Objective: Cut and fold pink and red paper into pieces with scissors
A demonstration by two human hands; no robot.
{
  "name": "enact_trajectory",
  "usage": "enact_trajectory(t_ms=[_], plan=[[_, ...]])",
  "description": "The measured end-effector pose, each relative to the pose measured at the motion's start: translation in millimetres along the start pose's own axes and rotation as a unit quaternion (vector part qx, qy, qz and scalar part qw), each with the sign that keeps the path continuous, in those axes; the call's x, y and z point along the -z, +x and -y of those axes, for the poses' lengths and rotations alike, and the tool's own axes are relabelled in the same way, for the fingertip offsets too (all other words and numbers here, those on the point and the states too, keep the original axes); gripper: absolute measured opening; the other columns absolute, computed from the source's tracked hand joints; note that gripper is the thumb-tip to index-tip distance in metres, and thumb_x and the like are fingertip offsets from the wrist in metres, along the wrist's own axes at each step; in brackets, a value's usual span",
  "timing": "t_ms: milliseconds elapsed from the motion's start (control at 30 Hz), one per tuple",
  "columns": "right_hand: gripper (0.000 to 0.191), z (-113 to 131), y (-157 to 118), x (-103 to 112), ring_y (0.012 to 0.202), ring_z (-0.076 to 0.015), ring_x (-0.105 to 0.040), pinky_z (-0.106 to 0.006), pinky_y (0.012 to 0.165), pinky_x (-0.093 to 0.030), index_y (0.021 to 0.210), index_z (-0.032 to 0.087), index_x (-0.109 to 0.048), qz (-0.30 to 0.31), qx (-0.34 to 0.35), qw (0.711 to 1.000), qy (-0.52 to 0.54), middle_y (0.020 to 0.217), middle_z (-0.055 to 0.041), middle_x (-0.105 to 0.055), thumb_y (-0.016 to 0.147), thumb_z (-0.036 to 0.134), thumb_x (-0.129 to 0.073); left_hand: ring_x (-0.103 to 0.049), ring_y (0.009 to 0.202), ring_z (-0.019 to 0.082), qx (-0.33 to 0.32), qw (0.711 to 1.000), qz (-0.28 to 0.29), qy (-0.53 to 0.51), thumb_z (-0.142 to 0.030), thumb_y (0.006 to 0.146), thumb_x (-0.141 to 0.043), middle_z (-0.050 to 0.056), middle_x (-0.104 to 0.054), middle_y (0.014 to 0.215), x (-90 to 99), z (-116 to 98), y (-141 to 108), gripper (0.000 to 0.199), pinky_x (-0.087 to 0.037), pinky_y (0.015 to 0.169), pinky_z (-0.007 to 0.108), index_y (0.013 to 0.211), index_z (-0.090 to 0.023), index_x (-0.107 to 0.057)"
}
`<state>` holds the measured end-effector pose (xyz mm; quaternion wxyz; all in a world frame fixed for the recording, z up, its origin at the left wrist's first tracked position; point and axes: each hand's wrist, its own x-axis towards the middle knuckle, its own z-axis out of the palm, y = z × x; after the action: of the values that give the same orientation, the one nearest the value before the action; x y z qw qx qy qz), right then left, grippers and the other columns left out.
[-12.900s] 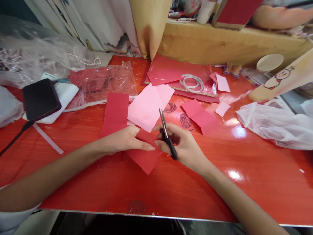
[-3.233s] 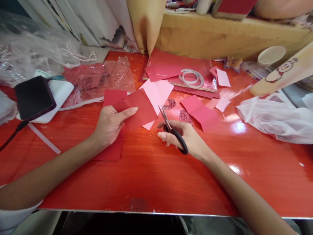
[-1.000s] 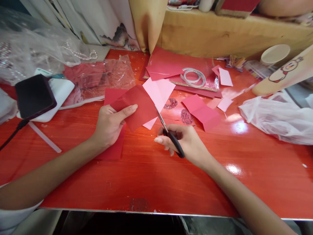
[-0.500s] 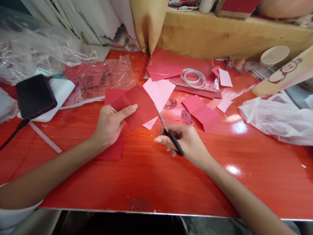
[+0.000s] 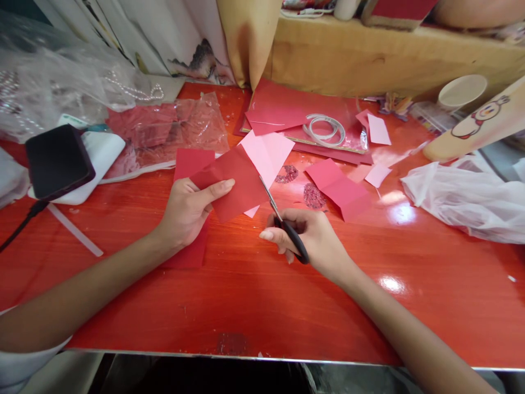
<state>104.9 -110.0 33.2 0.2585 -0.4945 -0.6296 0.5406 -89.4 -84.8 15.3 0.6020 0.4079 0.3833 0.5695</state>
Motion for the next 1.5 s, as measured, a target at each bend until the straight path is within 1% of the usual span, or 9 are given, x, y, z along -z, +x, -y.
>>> enact_trajectory(t_ms=[200,367,500,700,1000,1233,1367,1500], plan=[[0.028,0.4,-0.2,-0.4,0.036,-0.0072,-0.047,-0.020,0.038,-0.034,0.071,0.016,-0.056,-0.002,0.000,1.000,-0.007,0.047,0.0047,-0.050,0.073,0.042,-0.065,-0.064,0.082,0.021,0.000,1.000,0.004,-0.001,-0.032,0.067,-0.069,0.004,-0.070,0.086,0.7,-0.4,0.5,0.019,-0.052,0.074,0.033,0.079,-0.017,-0.069],[0.028,-0.5,1.4,-0.8,0.036,-0.0073,-0.047,-0.020,0.038,-0.033,0.074,0.016,-0.058,-0.010,-0.003,1.000,0.006,0.048,0.0044,-0.051,0.071,0.043,-0.067,-0.065,0.085,0.023,0.009,1.000,0.024,-0.014,-0.031,0.069,-0.068,0.004,-0.070,0.088,-0.5,-0.1,-1.0,0.020,-0.052,0.076,0.035,0.082,-0.016,-0.069],[0.027,-1.4,2.2,-1.0,0.037,-0.0075,-0.048,-0.020,0.038,-0.033,0.075,0.016,-0.059,-0.010,0.003,1.000,0.005,0.048,0.0042,-0.051,0.072,0.042,-0.066,-0.064,0.086,0.023,0.010,0.999,0.025,-0.017,-0.031,0.069,-0.068,0.004,-0.070,0.090,-0.9,1.8,-2.0,0.020,-0.051,0.078,0.036,0.083,-0.017,-0.069],[0.026,-0.6,0.2,-0.3,0.036,-0.0064,-0.046,-0.019,0.038,-0.033,0.074,0.016,-0.058,-0.010,0.002,1.000,0.005,0.047,0.0048,-0.050,0.073,0.041,-0.066,-0.065,0.085,0.023,0.006,0.999,0.027,-0.017,-0.031,0.069,-0.069,0.004,-0.070,0.090,-0.4,2.2,-1.5,0.020,-0.051,0.076,0.036,0.084,-0.017,-0.069],[0.030,-0.2,2.9,0.5,0.036,-0.0075,-0.048,-0.020,0.037,-0.033,0.075,0.017,-0.060,-0.022,-0.002,1.000,0.009,0.047,0.0041,-0.052,0.069,0.045,-0.068,-0.065,0.078,0.021,0.025,0.999,0.038,-0.018,-0.028,0.069,-0.068,0.001,-0.070,0.078,-1.8,3.1,-3.6,0.014,-0.053,0.070,0.033,0.078,-0.017,-0.069],[0.026,-0.3,1.7,0.4,0.035,-0.0066,-0.047,-0.020,0.037,-0.032,0.070,0.017,-0.059,-0.013,0.003,1.000,0.004,0.046,0.0047,-0.050,0.071,0.042,-0.067,-0.065,0.077,0.020,0.026,0.999,0.041,-0.020,-0.028,0.069,-0.068,0.002,-0.070,0.078,-1.7,2.2,-3.9,0.015,-0.052,0.071,0.033,0.079,-0.017,-0.069],[0.029,-0.8,2.3,0.8,0.036,-0.0074,-0.048,-0.020,0.036,-0.032,0.073,0.017,-0.060,-0.020,-0.004,1.000,0.009,0.048,0.0038,-0.053,0.069,0.045,-0.067,-0.065,0.075,0.020,0.031,0.998,0.051,-0.022,-0.028,0.069,-0.068,0.002,-0.070,0.076,-2.3,2.8,-5.0,0.014,-0.052,0.069,0.032,0.078,-0.016,-0.069],[0.031,-0.1,1.8,1.3,0.036,-0.0076,-0.048,-0.020,0.036,-0.032,0.069,0.016,-0.058,-0.017,-0.003,1.000,0.007,0.046,0.0037,-0.052,0.068,0.046,-0.068,-0.065,0.075,0.021,0.038,0.997,0.057,-0.020,-0.028,0.069,-0.068,0.003,-0.070,0.078,-2.2,4.0,-5.4,0.016,-0.052,0.069,0.032,0.078,-0.015,-0.069]])
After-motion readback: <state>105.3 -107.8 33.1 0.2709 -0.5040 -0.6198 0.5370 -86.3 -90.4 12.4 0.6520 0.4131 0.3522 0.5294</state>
